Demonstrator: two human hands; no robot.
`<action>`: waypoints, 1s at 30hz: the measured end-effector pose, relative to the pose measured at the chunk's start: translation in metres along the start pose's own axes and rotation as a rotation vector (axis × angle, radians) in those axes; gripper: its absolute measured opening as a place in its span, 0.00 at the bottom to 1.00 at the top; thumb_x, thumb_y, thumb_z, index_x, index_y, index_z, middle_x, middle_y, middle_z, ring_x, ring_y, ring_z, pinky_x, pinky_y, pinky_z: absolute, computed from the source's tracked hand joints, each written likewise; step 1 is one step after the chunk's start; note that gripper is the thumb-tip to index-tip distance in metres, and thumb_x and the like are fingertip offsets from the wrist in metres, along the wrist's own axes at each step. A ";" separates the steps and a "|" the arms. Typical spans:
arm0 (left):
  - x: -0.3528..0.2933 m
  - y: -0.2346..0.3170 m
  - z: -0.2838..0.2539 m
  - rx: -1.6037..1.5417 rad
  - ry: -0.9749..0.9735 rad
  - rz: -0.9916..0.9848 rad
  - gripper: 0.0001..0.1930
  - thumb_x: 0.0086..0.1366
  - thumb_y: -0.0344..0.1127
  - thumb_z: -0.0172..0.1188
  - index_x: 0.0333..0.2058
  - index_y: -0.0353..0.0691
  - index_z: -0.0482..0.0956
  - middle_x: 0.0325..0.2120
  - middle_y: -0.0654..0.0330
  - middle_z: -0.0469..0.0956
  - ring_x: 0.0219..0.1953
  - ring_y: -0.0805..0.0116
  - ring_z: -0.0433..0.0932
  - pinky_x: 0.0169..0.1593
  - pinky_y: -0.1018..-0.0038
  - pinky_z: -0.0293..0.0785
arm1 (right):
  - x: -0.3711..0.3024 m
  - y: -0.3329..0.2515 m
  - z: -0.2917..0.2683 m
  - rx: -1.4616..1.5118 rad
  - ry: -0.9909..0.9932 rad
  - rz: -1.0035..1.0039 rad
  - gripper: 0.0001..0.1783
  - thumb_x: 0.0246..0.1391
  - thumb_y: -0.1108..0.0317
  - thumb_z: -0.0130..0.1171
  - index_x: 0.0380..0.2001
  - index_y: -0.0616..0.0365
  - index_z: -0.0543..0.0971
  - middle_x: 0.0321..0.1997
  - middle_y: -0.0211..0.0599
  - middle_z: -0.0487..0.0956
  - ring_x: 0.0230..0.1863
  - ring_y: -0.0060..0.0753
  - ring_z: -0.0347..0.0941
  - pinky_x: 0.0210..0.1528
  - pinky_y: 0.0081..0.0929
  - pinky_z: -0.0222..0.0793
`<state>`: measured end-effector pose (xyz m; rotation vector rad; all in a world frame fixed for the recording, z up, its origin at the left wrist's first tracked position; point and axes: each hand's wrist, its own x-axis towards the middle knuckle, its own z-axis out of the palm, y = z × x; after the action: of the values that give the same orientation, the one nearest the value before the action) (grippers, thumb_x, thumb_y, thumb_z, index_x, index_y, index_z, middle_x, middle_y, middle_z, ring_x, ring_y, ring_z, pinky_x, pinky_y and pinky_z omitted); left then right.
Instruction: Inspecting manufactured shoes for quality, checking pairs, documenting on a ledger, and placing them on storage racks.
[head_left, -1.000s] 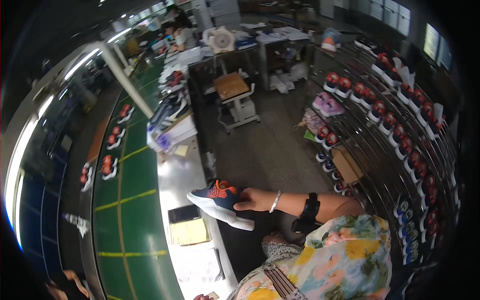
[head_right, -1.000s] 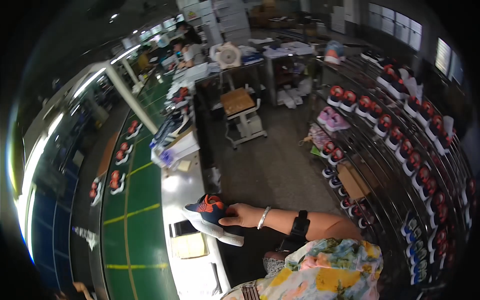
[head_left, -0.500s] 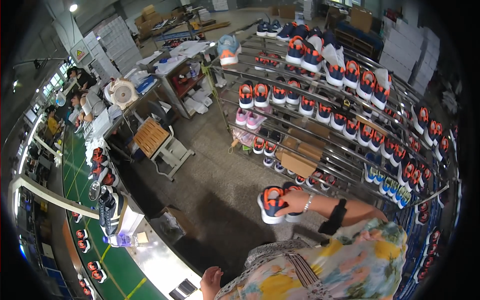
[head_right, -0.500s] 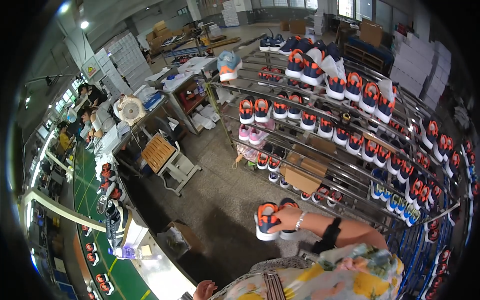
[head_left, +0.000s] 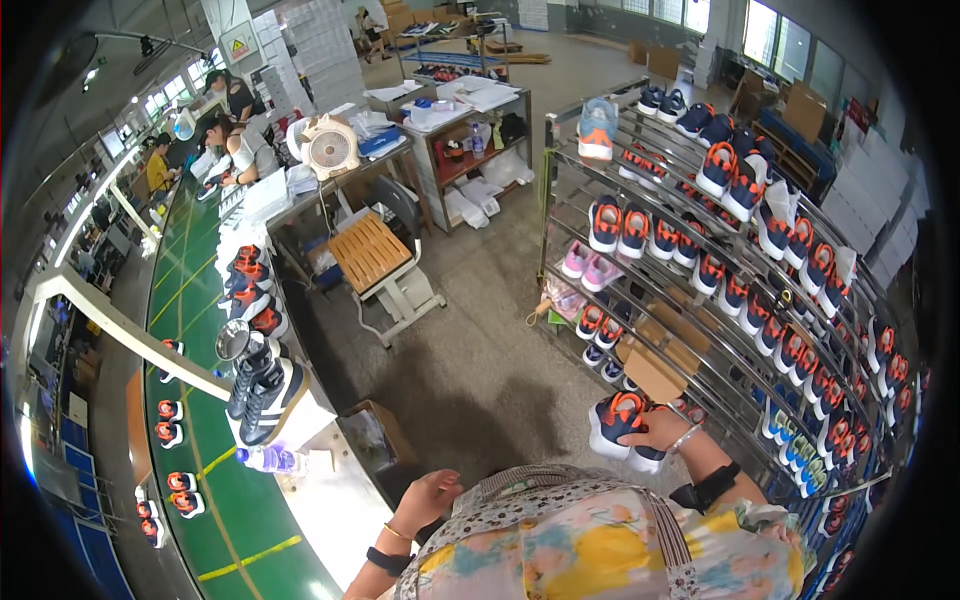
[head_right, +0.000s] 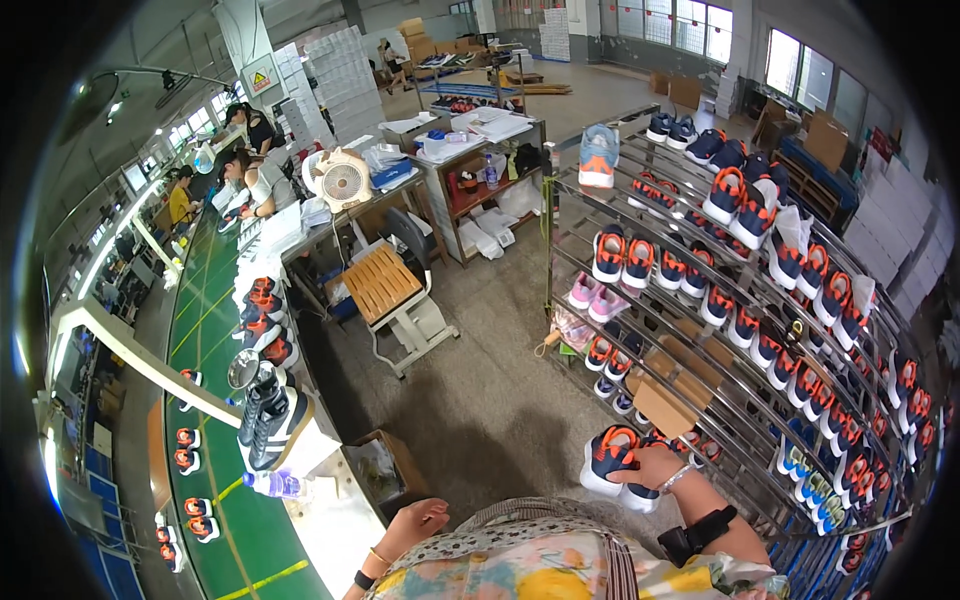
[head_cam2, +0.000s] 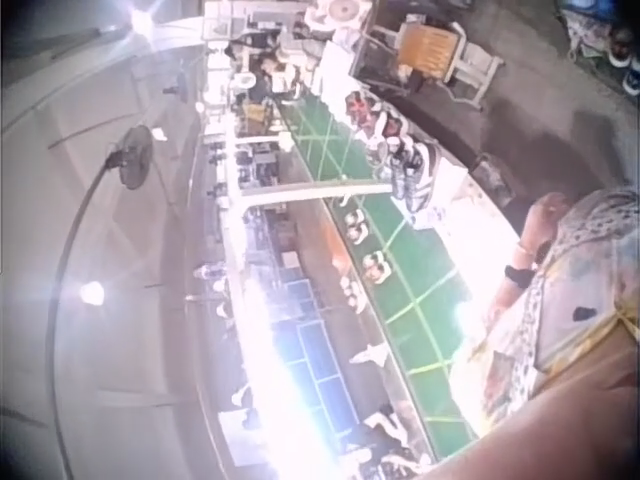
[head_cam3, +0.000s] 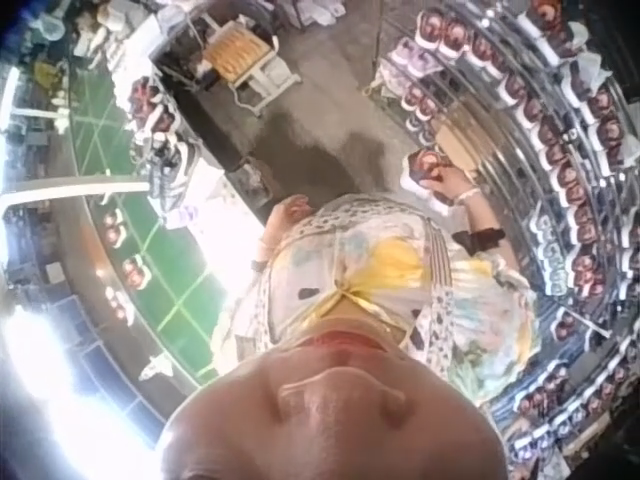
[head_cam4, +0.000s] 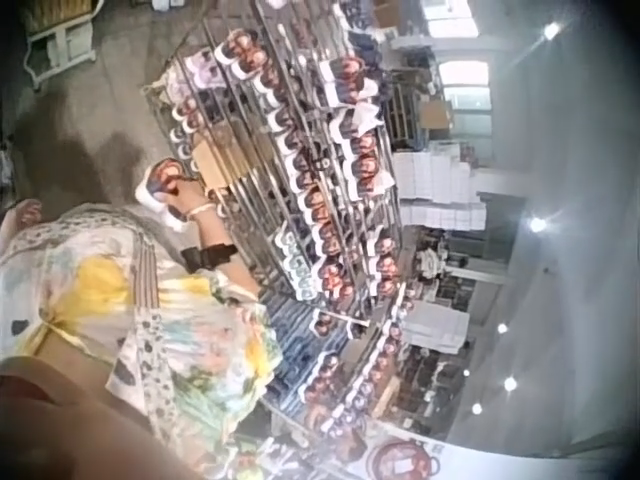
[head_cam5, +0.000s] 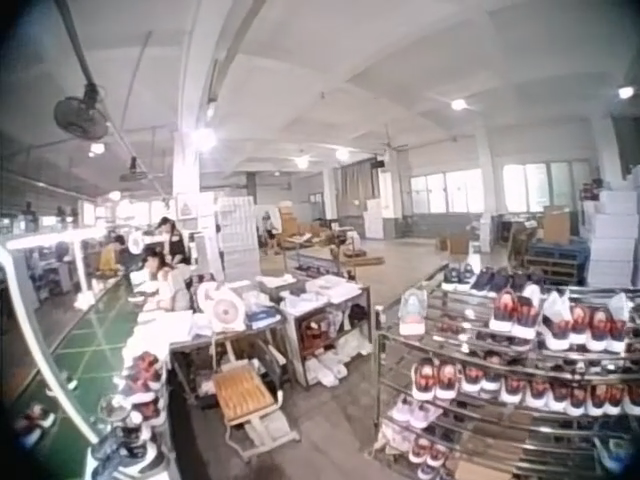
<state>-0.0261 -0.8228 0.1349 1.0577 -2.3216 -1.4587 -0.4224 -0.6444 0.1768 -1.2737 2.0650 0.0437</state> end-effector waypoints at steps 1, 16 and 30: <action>0.011 -0.006 -0.008 -0.001 -0.004 0.005 0.14 0.57 0.36 0.60 0.40 0.34 0.75 0.33 0.51 0.78 0.35 0.61 0.79 0.39 0.71 0.75 | 0.002 -0.002 -0.003 0.088 0.030 0.000 0.41 0.39 0.30 0.55 0.35 0.64 0.77 0.30 0.51 0.78 0.35 0.47 0.75 0.39 0.34 0.69; 0.247 0.042 0.034 0.322 -0.346 0.396 0.14 0.59 0.39 0.57 0.42 0.40 0.74 0.35 0.55 0.75 0.36 0.56 0.75 0.38 0.66 0.71 | -0.020 0.060 -0.011 0.439 0.180 0.426 0.33 0.39 0.38 0.61 0.38 0.58 0.78 0.35 0.49 0.79 0.40 0.46 0.75 0.42 0.34 0.69; 0.366 0.149 0.120 0.680 -0.704 0.860 0.17 0.57 0.44 0.57 0.43 0.42 0.73 0.42 0.54 0.73 0.44 0.53 0.72 0.47 0.63 0.68 | -0.026 0.107 0.011 0.515 0.336 0.603 0.41 0.38 0.30 0.54 0.33 0.63 0.79 0.36 0.56 0.76 0.42 0.52 0.71 0.46 0.40 0.66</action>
<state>-0.4218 -0.9428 0.1312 -0.5328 -3.2003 -0.7375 -0.4939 -0.5647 0.1497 -0.3418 2.4597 -0.4277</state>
